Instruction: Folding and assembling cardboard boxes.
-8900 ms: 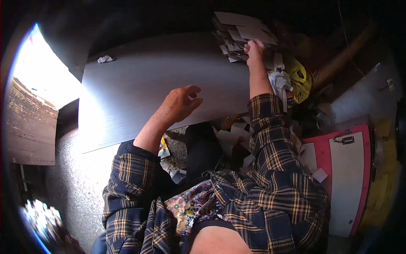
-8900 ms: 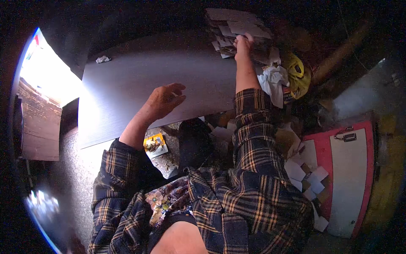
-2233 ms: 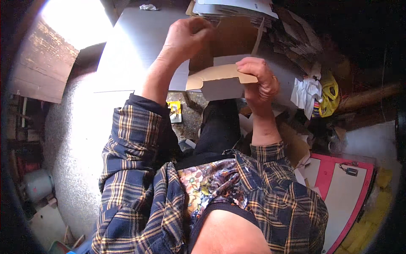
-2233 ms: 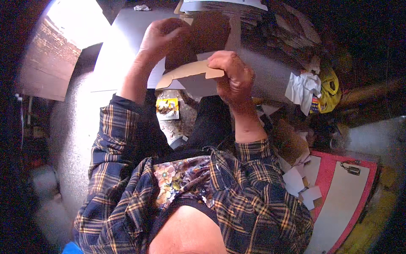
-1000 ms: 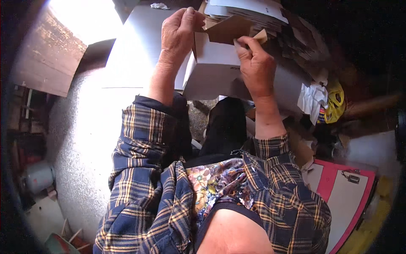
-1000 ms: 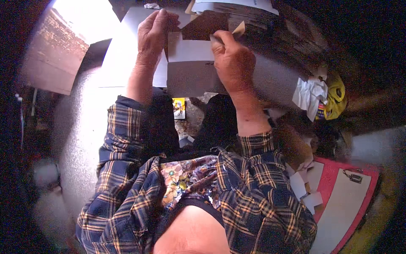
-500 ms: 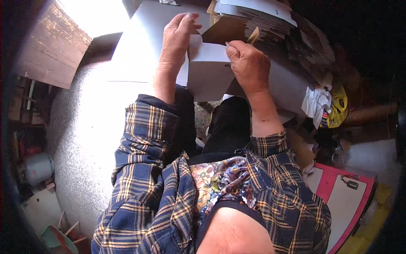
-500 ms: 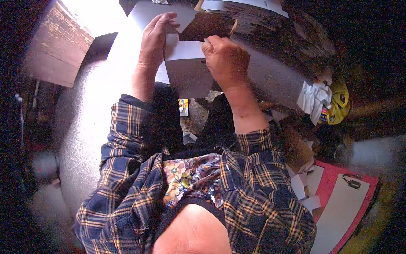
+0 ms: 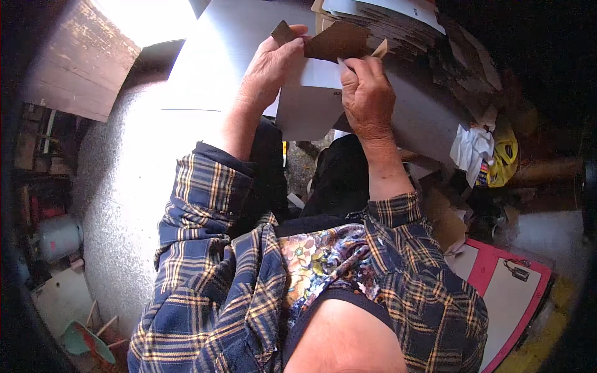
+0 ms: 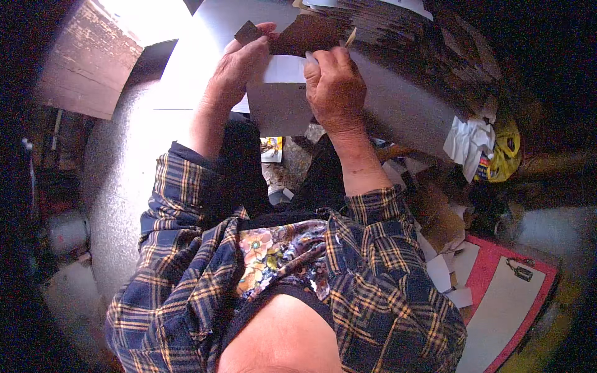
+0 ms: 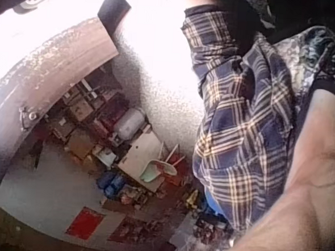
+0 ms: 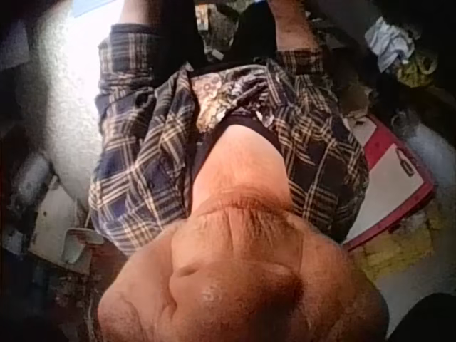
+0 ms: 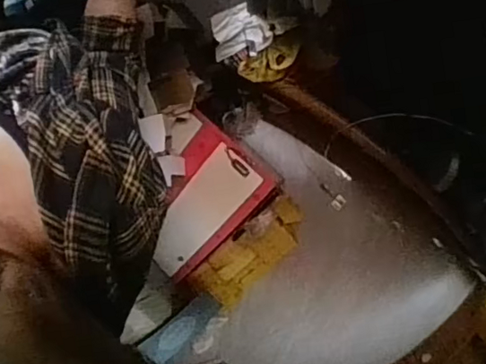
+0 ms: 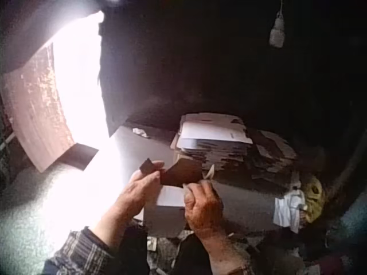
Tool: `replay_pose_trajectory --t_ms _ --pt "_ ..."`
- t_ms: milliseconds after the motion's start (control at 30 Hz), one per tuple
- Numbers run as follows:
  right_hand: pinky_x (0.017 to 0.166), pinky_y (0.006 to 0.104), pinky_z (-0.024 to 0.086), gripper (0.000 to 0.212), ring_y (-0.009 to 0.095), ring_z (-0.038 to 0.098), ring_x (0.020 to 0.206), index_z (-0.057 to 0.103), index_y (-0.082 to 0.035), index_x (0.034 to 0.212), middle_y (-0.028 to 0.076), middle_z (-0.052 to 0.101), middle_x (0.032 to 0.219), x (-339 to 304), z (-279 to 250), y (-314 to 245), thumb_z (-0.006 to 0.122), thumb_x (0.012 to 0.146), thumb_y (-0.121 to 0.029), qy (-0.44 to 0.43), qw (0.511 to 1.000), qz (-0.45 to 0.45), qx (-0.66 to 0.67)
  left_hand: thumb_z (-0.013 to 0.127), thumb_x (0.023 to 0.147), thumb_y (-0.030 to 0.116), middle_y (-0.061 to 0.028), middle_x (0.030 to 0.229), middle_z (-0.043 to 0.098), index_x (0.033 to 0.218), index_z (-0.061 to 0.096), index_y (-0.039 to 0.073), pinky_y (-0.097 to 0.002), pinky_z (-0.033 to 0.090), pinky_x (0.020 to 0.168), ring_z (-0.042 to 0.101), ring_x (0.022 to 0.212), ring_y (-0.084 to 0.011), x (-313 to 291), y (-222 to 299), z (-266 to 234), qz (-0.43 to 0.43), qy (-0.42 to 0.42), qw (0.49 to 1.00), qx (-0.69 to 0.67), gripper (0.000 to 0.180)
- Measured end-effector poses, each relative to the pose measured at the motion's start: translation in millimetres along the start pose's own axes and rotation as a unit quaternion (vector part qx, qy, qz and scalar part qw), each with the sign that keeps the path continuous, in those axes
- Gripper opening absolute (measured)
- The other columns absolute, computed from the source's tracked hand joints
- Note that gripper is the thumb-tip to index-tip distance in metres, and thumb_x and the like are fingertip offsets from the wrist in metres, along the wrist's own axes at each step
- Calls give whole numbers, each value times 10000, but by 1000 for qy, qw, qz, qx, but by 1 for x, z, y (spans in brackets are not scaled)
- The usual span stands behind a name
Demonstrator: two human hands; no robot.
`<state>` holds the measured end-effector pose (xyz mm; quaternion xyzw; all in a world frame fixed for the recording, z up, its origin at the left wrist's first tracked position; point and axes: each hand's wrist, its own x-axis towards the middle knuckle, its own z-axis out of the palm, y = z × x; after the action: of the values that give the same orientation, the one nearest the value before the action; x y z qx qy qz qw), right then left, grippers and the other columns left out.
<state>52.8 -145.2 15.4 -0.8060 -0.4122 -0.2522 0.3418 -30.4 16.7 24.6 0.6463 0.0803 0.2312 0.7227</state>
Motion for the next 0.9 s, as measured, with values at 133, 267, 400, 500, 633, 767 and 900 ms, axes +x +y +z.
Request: replay_pose_trajectory --t_ms 133,267,400,500,633,767,900 --pt "712 415 493 190 328 592 813 609 -64 932 122 553 867 1 -1 -1 568 831 -221 -2 999 -48 25 545 901 301 -71 1163 578 1224 546 98 -295 428 879 534 1011 -141 5 -7 -10 -20 27 999 -5 382" --pt "713 407 498 165 313 591 798 608 -64 906 119 548 847 -3 8 -12 585 787 -175 -39 996 -64 48 544 891 234 -76 1156 585 1235 526 85 -301 434 887 548 1025 -163 9 -18 -27 10 59 988 142 376" --pt "705 414 499 151 305 590 780 609 -66 884 115 545 824 -6 19 -7 588 761 -152 -39 994 -84 55 518 862 153 -141 1157 583 1272 471 85 -342 428 920 558 1070 -252 9 -26 -26 86 57 914 391 418" --pt "702 413 500 136 302 589 774 614 -72 867 108 547 834 -8 19 -3 588 752 -140 -48 995 -76 36 519 871 227 -182 1168 573 1304 433 118 -389 426 929 560 1086 -316 5 -18 -22 85 34 908 409 455" --pt "735 411 496 145 299 590 813 624 -76 874 103 553 862 -11 19 -5 590 747 -137 -45 996 -54 45 591 834 373 -254 1244 484 1304 398 50 -412 399 960 461 1176 -396 0 -17 -18 101 -3 913 394 601" --pt "800 411 481 224 309 578 892 622 -77 952 118 556 955 -16 24 3 607 731 -114 -40 998 -46 24 533 873 445 -274 1371 348 1341 327 9 -414 341 1028 349 1266 -427 5 -34 -20 126 -14 901 415 672" --pt "840 417 470 369 334 544 974 562 -77 1074 148 510 1079 -11 20 -12 626 711 -76 4 997 -48 58 472 925 253 -270 1322 412 1336 361 23 -410 361 1010 402 1225 -423 10 -37 -33 305 -45 839 448 484"
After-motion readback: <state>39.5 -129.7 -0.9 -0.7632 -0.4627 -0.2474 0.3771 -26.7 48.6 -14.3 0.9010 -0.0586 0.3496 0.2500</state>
